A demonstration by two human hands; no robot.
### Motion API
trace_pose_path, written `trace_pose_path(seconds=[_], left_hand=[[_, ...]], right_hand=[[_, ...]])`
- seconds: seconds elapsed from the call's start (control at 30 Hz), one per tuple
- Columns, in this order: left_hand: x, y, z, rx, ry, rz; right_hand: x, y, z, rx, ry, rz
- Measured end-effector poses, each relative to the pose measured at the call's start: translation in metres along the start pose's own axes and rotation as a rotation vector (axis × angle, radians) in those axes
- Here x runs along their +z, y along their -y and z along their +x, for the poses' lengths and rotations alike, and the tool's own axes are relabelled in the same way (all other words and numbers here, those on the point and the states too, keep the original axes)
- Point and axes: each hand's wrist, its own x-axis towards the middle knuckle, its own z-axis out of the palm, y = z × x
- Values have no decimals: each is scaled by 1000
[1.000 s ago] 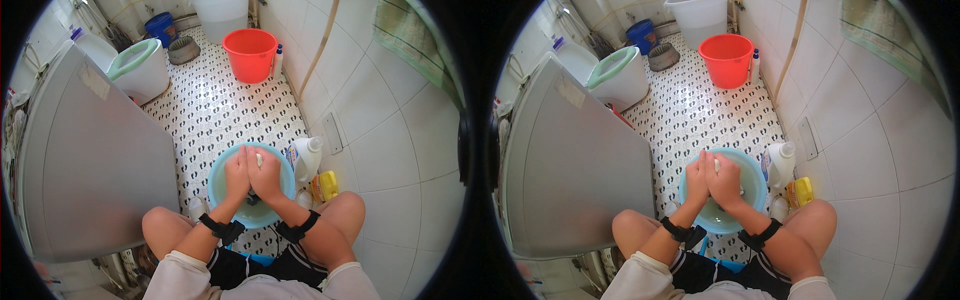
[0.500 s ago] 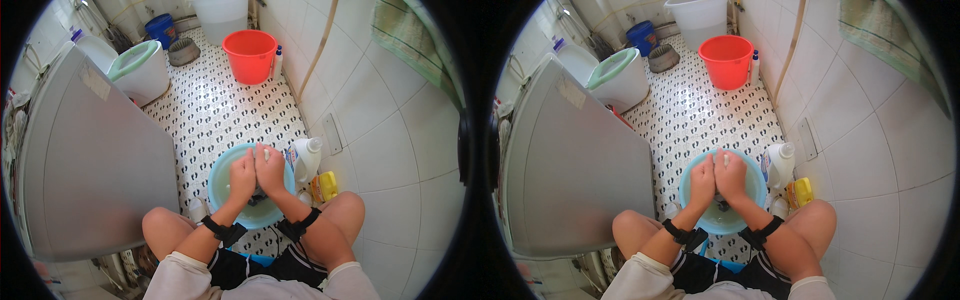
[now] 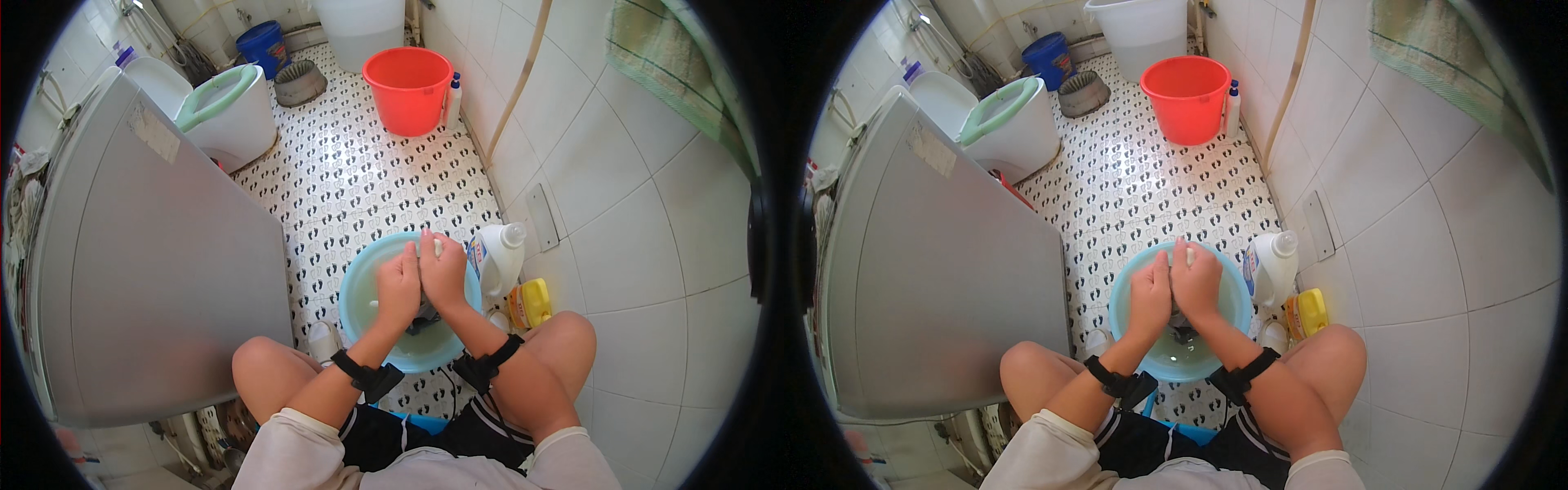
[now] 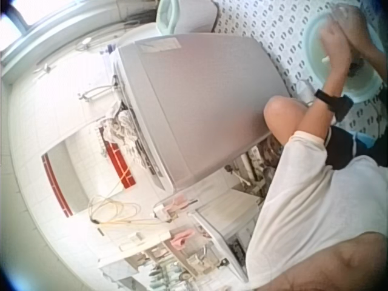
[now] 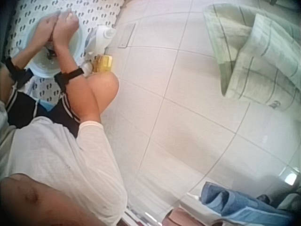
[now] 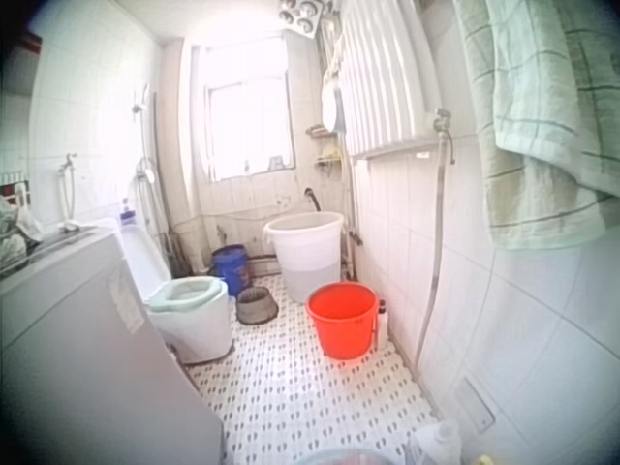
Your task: The person washes a piece of white clothing by hand in a blue basin filled with soapy water, rubbing the fabric together repeatedly.
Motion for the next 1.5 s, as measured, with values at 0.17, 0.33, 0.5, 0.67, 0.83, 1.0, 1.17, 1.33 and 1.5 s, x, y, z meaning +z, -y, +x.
trace_pose_path(seconds=[0.17,0.33,0.5,0.67,0.83,1.0,1.17,1.33,1.5], left_hand=[[-5,-8,4,-119,-17,13],[-3,-3,0,-34,35,45],[-3,-11,2,-55,-18,-16],[-2,-10,-4,7,23,88],[-6,-8,0,-21,-16,32],[-2,-6,-1,-48,8,15],[-3,-3,-2,-15,20,40],[-7,4,8,-16,0,54],[-2,-9,-3,-5,13,60]], right_hand=[[7,4,-14,-113,-2,65],[-3,-5,0,88,55,20],[8,-2,-10,-125,-29,42],[0,-12,0,-1,-4,35],[5,5,-14,-93,33,83],[4,-3,-9,-122,-7,34],[-1,0,-7,-110,23,8],[10,-3,-14,-117,-10,49],[0,-6,-6,-27,7,27]])
